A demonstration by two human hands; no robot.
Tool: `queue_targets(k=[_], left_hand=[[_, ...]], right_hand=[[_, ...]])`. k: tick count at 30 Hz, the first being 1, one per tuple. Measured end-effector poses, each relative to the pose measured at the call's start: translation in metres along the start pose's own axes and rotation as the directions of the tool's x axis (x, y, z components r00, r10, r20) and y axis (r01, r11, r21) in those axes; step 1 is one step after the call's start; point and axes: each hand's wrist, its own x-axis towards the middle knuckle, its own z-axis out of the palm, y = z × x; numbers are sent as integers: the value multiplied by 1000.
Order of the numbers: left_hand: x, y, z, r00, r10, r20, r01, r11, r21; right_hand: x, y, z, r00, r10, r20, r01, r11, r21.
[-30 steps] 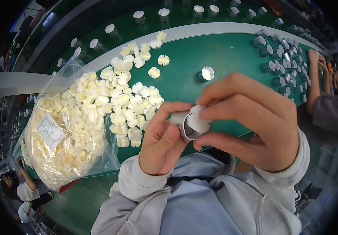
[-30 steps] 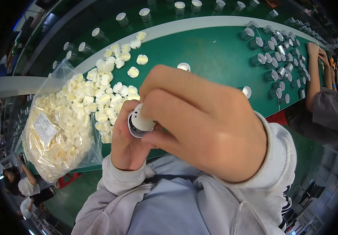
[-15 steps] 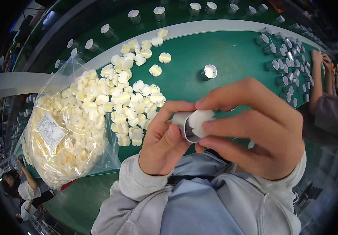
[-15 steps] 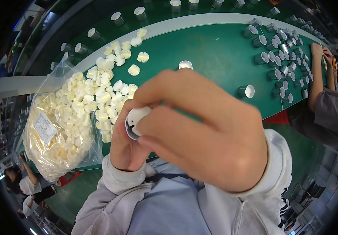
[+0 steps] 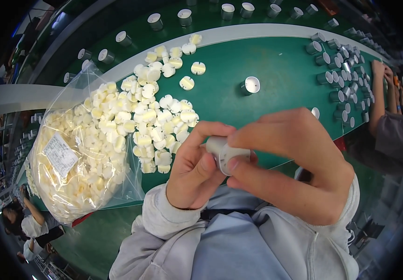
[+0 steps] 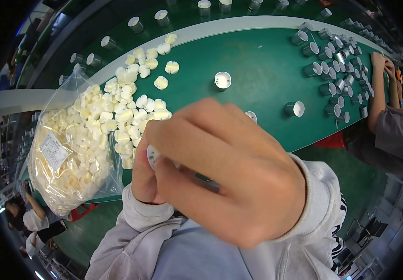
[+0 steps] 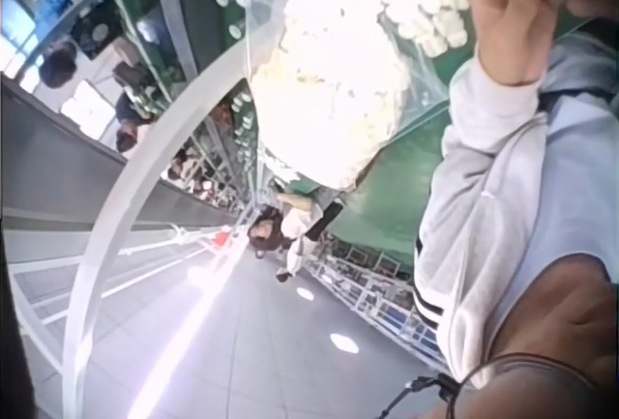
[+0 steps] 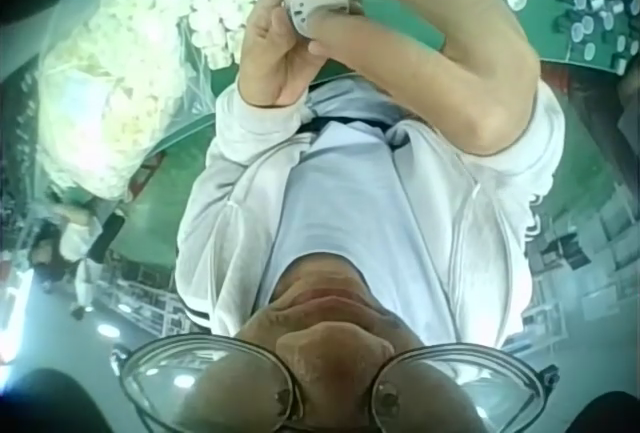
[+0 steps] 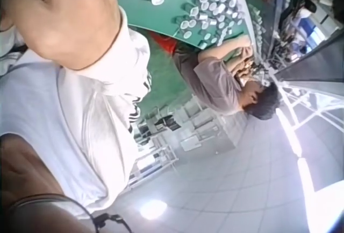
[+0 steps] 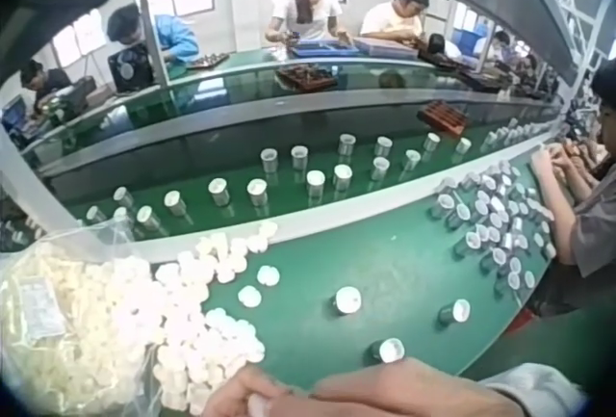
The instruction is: The person inserts small white plastic components into silver metal cups by hand on an assembly line.
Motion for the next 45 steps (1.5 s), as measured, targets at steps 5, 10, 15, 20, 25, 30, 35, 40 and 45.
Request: queue_targets(k=[5, 10, 15, 20, 25, 30, 35, 40, 45], left_hand=[[1, -3, -10, 992, -11, 129, 40, 973, -226], [-2, 2, -3, 998, -55, 27, 58, 992, -114], [0, 1, -4, 997, -50, 56, 59, 983, -173], [4, -1, -12, 997, -69, 44, 75, 986, -147], [2, 5, -11, 998, -21, 57, 26, 995, -100], [5, 13, -11, 998, -46, -41, 42, 996, -84], [6, 33, 7, 985, 67, 159, -108, 958, 265], [32, 60, 42, 601, 257, 756, -608, 762, 224], [34, 95, 44, 693, -235, 682, 11, 949, 315]], right_hand=[[-1, 9, 0, 988, -152, -5, 152, 988, -10], [1, 0, -4, 994, -63, 84, 76, 986, -150], [-2, 2, -2, 992, -97, 83, 112, 974, -195], [3, 6, 2, 996, -49, 78, 62, 983, -173], [17, 8, -2, 980, -72, 185, 94, 989, -115], [57, 44, 8, 965, -137, 224, 155, 986, -62], [187, 163, 27, 982, 6, 187, 25, 986, -163], [241, 327, 85, 919, 311, 243, -165, 863, -477], [252, 306, 92, 850, 379, 365, -109, 805, -583]])
